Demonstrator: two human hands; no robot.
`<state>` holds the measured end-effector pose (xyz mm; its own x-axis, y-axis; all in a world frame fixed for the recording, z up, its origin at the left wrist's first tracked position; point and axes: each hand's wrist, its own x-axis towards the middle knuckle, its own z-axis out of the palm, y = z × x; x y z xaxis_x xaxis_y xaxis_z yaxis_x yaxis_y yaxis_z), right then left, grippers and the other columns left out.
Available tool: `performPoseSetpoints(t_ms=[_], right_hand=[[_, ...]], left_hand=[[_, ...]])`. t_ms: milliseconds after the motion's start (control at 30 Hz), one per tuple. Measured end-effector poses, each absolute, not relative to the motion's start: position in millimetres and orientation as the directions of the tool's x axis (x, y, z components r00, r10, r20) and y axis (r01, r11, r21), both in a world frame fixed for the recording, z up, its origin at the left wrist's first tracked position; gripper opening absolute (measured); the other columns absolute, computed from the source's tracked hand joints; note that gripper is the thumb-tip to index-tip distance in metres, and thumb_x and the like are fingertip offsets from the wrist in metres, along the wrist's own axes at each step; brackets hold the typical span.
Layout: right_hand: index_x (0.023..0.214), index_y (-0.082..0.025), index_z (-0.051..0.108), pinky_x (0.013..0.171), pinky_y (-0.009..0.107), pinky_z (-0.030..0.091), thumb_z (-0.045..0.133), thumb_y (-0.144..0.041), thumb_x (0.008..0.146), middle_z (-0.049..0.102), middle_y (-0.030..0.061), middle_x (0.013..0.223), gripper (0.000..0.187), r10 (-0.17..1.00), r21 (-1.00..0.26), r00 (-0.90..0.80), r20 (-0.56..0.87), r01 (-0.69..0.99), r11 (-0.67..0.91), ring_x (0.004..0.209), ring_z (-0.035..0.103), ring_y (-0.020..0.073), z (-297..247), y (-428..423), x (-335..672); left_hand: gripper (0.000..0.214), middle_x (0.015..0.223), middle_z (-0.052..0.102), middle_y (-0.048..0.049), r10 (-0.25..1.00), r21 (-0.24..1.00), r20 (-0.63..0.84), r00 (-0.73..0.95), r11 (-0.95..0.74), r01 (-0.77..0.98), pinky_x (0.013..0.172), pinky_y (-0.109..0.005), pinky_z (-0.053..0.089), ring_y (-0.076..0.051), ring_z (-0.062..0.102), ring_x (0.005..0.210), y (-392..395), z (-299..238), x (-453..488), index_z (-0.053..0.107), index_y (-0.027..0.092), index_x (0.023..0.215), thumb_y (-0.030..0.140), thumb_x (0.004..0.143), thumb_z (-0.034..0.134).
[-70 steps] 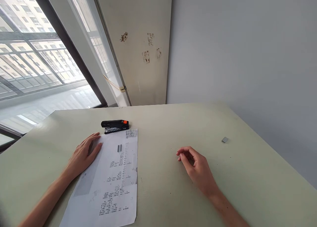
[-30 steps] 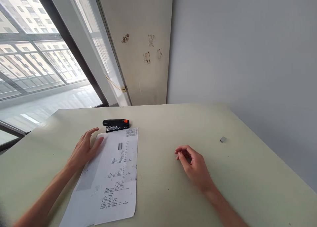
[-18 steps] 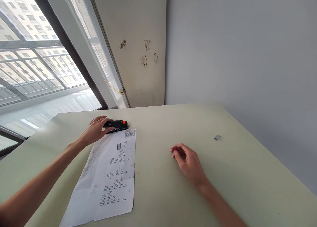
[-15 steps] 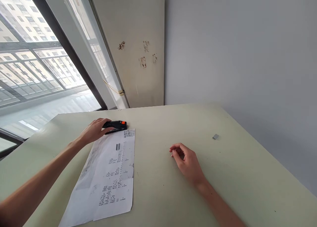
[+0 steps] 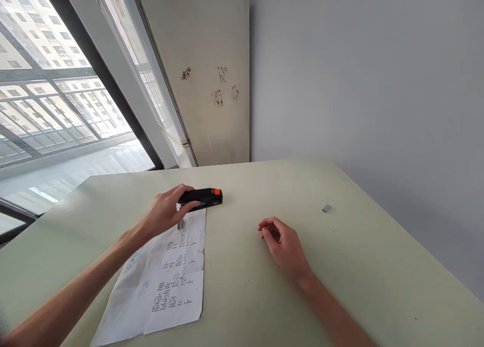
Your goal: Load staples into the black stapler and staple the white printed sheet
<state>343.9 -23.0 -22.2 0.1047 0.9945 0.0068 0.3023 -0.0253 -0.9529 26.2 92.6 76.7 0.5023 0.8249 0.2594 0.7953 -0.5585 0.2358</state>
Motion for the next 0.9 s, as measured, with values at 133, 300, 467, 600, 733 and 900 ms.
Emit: performPoseSetpoints(t_ms=[133, 300, 467, 600, 733, 900], right_hand=[[0.104, -0.025, 0.068, 0.069, 0.032, 0.052, 0.056, -0.059, 0.099, 0.075, 0.0074, 0.105, 0.036, 0.986, -0.964, 0.165, 0.026, 0.267, -0.02, 0.09, 0.069, 0.0223, -24.6, -22.1, 344.0], [0.11, -0.025, 0.068, 0.079, 0.034, 0.054, 0.054, -0.064, 0.099, 0.076, 0.0087, 0.114, 0.043, 0.974, -0.974, 0.224, 0.038, 0.224, -0.014, 0.098, 0.07, 0.0241, -23.5, -19.7, 344.9], [0.107, -0.025, 0.068, 0.086, 0.035, 0.054, 0.052, -0.063, 0.101, 0.074, 0.0087, 0.122, 0.042, 0.979, -0.972, 0.193, 0.058, 0.233, 0.012, 0.104, 0.069, 0.0244, -18.2, -21.5, 344.1], [0.107, -0.025, 0.067, 0.084, 0.034, 0.054, 0.048, -0.061, 0.103, 0.075, 0.0073, 0.117, 0.041, 0.98, -0.96, 0.182, 0.077, 0.279, 0.024, 0.099, 0.069, 0.0233, -17.8, -21.4, 343.9], [0.109, -0.025, 0.067, 0.09, 0.036, 0.053, 0.044, -0.06, 0.105, 0.074, 0.0082, 0.121, 0.042, 0.983, -0.955, 0.161, 0.091, 0.293, 0.041, 0.106, 0.069, 0.0249, -21.2, -19.2, 345.5], [0.111, -0.026, 0.067, 0.094, 0.037, 0.053, 0.038, -0.057, 0.107, 0.075, 0.0078, 0.124, 0.043, 0.986, -0.94, 0.134, 0.095, 0.339, 0.044, 0.109, 0.07, 0.025, -22.6, -18.5, 346.3]], left_hand=[[0.038, 0.108, 0.074, -0.0051, 0.737, 0.239, 0.252, 0.628, -0.676, 0.697, 0.065, -0.033, 0.047, -0.02, 0.068, 0.075, 61.8, 64.8, 68.9, 0.057, 0.021, 0.122, 0.054, 0.107, 0.047], [0.03, 0.1, 0.073, -0.0028, 0.687, 0.244, 0.248, 0.683, -0.727, 0.642, 0.058, -0.032, 0.041, -0.019, 0.068, 0.07, 37.2, 41.6, 105.6, 0.056, 0.021, 0.117, 0.048, 0.107, 0.05], [0.027, 0.099, 0.072, -0.002, 0.684, 0.272, 0.277, 0.675, -0.73, 0.627, 0.057, -0.031, 0.039, -0.017, 0.066, 0.066, 27.1, 22.6, 121.8, 0.054, 0.022, 0.116, 0.047, 0.107, 0.049], [0.025, 0.1, 0.072, -0.0013, 0.699, 0.313, 0.29, 0.653, -0.714, 0.626, 0.056, -0.03, 0.04, -0.016, 0.066, 0.065, 26.1, 14.0, 127.2, 0.054, 0.023, 0.115, 0.046, 0.107, 0.05], [0.026, 0.099, 0.073, 0.0001, 0.733, 0.394, 0.289, 0.616, -0.677, 0.621, 0.058, -0.03, 0.043, -0.017, 0.066, 0.068, 25.7, 11.7, 127.5, 0.056, 0.024, 0.114, 0.048, 0.105, 0.055], [0.031, 0.103, 0.074, -0.0017, 0.814, 0.535, 0.219, 0.538, -0.561, 0.631, 0.076, -0.035, 0.053, -0.023, 0.07, 0.092, 22.1, 11.0, 116.3, 0.054, 0.026, 0.117, 0.046, 0.098, 0.066]])
